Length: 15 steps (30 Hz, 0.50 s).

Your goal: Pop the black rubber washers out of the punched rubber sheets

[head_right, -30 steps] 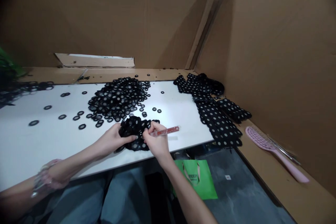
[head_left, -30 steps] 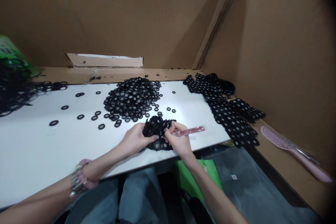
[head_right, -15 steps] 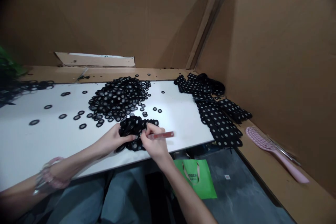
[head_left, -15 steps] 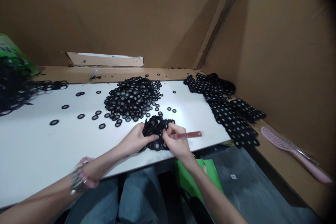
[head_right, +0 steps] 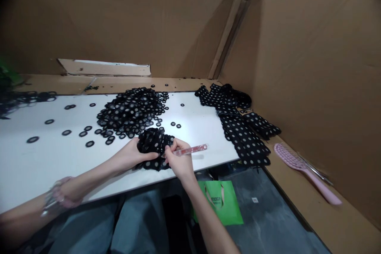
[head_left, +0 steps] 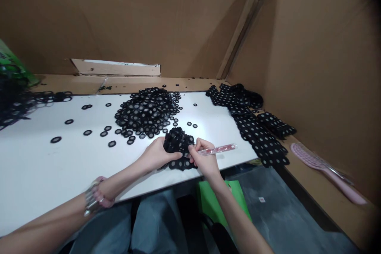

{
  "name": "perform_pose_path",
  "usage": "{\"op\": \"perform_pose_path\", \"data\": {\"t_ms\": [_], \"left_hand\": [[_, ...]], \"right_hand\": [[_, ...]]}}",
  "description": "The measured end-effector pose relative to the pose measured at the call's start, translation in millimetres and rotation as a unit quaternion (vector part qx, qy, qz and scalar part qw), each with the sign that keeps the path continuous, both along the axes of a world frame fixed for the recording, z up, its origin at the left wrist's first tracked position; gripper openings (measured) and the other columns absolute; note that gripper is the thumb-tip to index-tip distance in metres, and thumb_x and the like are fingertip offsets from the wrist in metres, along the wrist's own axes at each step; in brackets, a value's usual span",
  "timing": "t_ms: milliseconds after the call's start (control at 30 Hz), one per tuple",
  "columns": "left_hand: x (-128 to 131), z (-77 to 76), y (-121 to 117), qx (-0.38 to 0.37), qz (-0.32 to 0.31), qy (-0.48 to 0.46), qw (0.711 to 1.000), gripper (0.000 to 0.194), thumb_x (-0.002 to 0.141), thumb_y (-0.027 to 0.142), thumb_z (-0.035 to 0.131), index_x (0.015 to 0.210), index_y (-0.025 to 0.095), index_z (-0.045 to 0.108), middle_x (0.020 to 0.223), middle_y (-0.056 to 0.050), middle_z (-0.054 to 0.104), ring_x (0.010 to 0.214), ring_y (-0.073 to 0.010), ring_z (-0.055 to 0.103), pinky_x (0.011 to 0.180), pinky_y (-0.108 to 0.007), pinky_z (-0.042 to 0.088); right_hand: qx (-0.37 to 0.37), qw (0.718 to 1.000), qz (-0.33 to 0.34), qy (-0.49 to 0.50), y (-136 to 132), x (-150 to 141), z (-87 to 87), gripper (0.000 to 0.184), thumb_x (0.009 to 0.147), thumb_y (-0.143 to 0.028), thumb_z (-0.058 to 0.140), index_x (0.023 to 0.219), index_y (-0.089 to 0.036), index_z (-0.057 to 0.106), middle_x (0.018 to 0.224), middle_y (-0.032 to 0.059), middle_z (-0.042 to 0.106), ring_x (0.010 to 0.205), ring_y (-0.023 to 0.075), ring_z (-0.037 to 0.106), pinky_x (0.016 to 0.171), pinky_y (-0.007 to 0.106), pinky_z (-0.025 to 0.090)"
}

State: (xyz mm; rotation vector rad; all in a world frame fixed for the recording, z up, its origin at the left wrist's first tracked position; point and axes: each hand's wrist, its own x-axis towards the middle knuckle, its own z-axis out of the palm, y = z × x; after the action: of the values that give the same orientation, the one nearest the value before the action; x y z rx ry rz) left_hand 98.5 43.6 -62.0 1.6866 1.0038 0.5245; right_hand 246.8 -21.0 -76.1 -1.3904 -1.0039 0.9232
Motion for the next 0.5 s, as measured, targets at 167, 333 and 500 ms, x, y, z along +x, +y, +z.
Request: {"op": "perform_pose_path", "data": {"t_ms": [167,333,500], "left_hand": [[-2.3,-0.9,-0.6,0.011,0.033,0.004,0.999,0.036,0.057,0.027,0.067,0.09,0.014,0.064,0.079,-0.004,0.07,0.077,-0.0241,0.063,0.066,-0.03,0.05],[-5.2,-3.0,2.5,0.021,0.025,0.012,0.999,0.034,0.058,0.027,0.065,0.09,0.014,0.063,0.079,-0.005,0.07,0.075,-0.0235,0.063,0.065,-0.03,0.05],[-7.7,-9.0,5.3,0.029,0.01,0.012,0.999,0.032,0.062,0.028,0.064,0.089,0.013,0.061,0.08,-0.005,0.068,0.074,-0.0224,0.062,0.063,-0.029,0.05]], "right_hand": [[0.024,0.998,-0.038,0.051,6.5,-4.8,2.3,0.03,0.071,-0.028,0.058,0.055,-0.021,0.034,0.04,-0.0081,0.048,0.031,0.0065,0.042,0.033,0.017,0.029],[0.012,0.999,-0.03,-0.002,9.3,-7.7,3.7,0.028,0.069,-0.021,0.055,0.052,-0.021,0.033,0.038,-0.0073,0.046,0.035,0.0084,0.045,0.035,0.018,0.03],[-0.002,0.999,-0.026,-0.039,8.0,-6.7,3.4,0.025,0.066,-0.018,0.053,0.051,-0.022,0.034,0.038,-0.0076,0.043,0.036,0.0097,0.045,0.037,0.02,0.032]]}}
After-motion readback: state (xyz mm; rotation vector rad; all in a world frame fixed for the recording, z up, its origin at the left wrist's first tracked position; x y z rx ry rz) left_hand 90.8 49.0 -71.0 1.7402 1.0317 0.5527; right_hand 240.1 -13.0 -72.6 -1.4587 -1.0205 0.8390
